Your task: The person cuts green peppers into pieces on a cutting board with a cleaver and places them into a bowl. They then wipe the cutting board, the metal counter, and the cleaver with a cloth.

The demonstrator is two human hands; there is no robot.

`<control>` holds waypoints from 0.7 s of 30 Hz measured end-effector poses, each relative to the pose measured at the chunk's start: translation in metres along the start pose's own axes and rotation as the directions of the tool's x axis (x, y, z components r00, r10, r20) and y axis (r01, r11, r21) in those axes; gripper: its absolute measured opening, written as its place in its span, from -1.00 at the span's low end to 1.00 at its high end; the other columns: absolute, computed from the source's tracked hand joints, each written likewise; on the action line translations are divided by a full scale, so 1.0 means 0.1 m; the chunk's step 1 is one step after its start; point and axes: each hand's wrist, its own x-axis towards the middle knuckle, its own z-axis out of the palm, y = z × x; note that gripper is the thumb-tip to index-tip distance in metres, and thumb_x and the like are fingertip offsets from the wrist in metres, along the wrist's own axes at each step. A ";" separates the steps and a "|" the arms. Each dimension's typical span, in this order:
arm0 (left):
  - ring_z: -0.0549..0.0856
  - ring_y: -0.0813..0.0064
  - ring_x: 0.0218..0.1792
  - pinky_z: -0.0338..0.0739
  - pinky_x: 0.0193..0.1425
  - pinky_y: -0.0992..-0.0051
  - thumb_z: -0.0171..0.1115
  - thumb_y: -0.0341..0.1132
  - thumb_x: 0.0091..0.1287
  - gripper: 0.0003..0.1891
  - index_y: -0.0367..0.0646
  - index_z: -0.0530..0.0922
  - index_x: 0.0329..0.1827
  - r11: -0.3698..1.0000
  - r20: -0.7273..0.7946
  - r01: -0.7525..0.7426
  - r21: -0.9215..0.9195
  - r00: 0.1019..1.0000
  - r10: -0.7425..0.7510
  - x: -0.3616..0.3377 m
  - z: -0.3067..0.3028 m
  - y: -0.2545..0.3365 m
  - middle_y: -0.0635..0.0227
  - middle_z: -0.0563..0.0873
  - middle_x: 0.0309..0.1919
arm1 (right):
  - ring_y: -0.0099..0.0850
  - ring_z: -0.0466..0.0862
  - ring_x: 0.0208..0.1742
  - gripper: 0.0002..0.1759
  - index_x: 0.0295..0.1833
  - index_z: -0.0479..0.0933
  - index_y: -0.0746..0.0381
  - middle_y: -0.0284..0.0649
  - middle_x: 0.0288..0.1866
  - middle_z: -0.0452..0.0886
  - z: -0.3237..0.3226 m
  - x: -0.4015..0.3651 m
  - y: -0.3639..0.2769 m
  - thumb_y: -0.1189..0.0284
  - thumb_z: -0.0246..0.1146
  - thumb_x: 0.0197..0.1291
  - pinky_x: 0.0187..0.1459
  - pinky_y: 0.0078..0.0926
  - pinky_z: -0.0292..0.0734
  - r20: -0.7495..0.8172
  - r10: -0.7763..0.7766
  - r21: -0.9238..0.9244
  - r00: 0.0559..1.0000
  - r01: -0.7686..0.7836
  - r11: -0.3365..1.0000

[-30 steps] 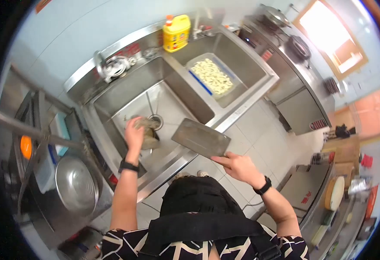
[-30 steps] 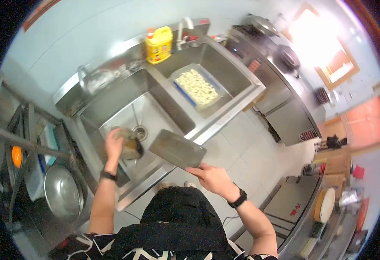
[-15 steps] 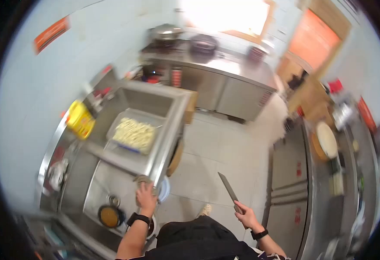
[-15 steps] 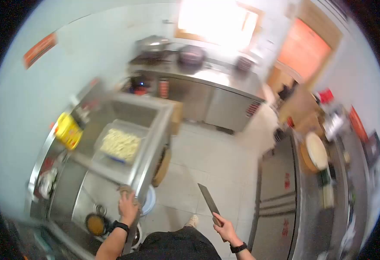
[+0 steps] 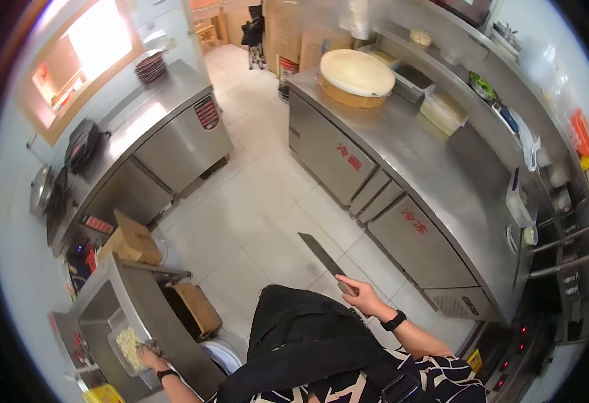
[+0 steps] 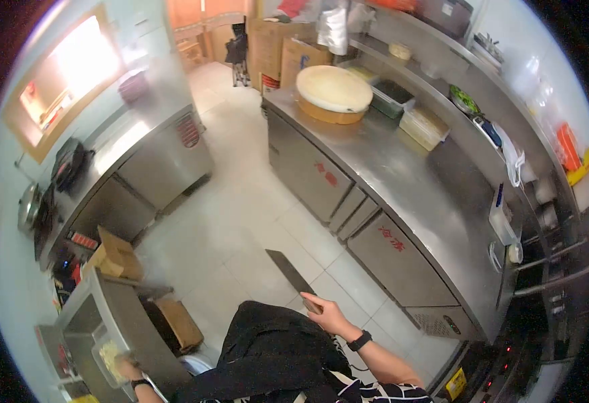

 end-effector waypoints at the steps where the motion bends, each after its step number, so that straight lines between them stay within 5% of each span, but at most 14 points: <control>1: 0.67 0.27 -0.43 0.56 -0.50 0.34 0.04 -0.32 0.31 -0.62 -0.16 0.37 0.19 0.980 -0.023 0.177 -0.096 0.983 -0.180 0.00 0.17 0.13 0.17 0.63 -0.17 | -0.54 0.56 -0.10 -0.38 0.33 0.36 -0.01 -0.22 0.03 0.60 -0.08 0.04 0.07 0.57 0.20 0.10 -0.04 -0.55 0.48 -0.055 0.039 0.051 0.998 -0.036 0.998; 3: 0.66 0.29 -0.20 0.58 -0.20 0.34 0.03 -0.40 0.30 -0.59 -0.17 0.39 0.23 0.969 0.089 0.146 -0.199 0.987 -0.131 -0.28 0.81 0.68 0.20 0.59 -0.03 | -0.55 0.54 0.01 -0.39 0.32 0.37 0.01 -0.20 0.09 0.58 -0.27 0.21 0.08 0.58 0.22 0.11 0.05 -0.56 0.43 -0.089 0.254 0.170 0.963 -0.237 0.957; 5: 0.59 0.29 0.03 0.53 0.07 0.33 -0.01 -0.44 0.29 -0.54 -0.18 0.35 0.30 0.964 0.235 0.135 -0.229 0.969 -0.080 -0.72 1.63 1.45 0.20 0.54 0.11 | -0.55 0.52 0.04 -0.40 0.32 0.38 0.05 -0.21 0.10 0.57 -0.45 0.46 0.15 0.58 0.23 0.11 0.08 -0.58 0.41 -0.179 0.201 0.213 0.963 -0.162 0.964; 11: 0.52 0.29 0.13 0.42 0.20 0.37 0.05 -0.47 0.17 -0.44 -0.21 0.29 0.32 0.937 0.668 0.103 -0.334 0.727 0.159 -1.16 4.43 2.52 0.17 0.48 0.18 | -0.48 0.50 0.15 -0.44 0.28 0.40 0.17 -0.21 0.16 0.54 -1.33 1.59 0.02 0.64 0.20 0.10 0.19 -0.51 0.35 -0.397 0.123 0.269 0.909 -0.013 0.963; 14: 0.51 0.33 0.15 0.42 0.20 0.40 0.07 -0.54 0.11 -0.41 -0.20 0.31 0.31 0.964 0.771 0.111 -0.243 0.625 0.122 -1.36 5.92 2.87 0.19 0.47 0.18 | -0.54 0.55 -0.38 -0.42 0.30 0.30 0.25 -0.26 -0.23 0.55 -1.81 2.11 -0.32 0.70 0.15 0.11 -0.38 -0.60 0.50 -0.500 0.154 0.389 0.853 0.062 0.919; 15: 0.50 0.34 0.15 0.41 0.21 0.41 0.07 -0.56 0.10 -0.40 -0.20 0.32 0.31 0.968 0.812 0.146 -0.205 0.578 0.084 -1.46 6.45 3.00 0.20 0.47 0.19 | -0.62 0.46 -0.54 -0.40 0.30 0.25 0.25 -0.29 -0.38 0.47 -1.92 2.27 -0.42 0.71 0.14 0.11 -0.57 -0.67 0.37 -0.537 0.146 0.401 0.831 0.099 0.911; 21: 0.48 0.39 0.18 0.42 0.21 0.44 0.14 -0.59 0.07 -0.34 -0.15 0.29 0.34 0.969 0.956 0.107 -0.223 0.220 0.196 -2.16 9.66 3.23 0.23 0.48 0.18 | -0.53 0.46 -0.58 -0.35 0.33 0.15 0.26 -0.22 -0.41 0.48 -2.23 2.30 -0.43 0.73 0.12 0.10 -0.58 -0.62 0.39 -0.644 0.341 0.524 0.685 0.071 0.849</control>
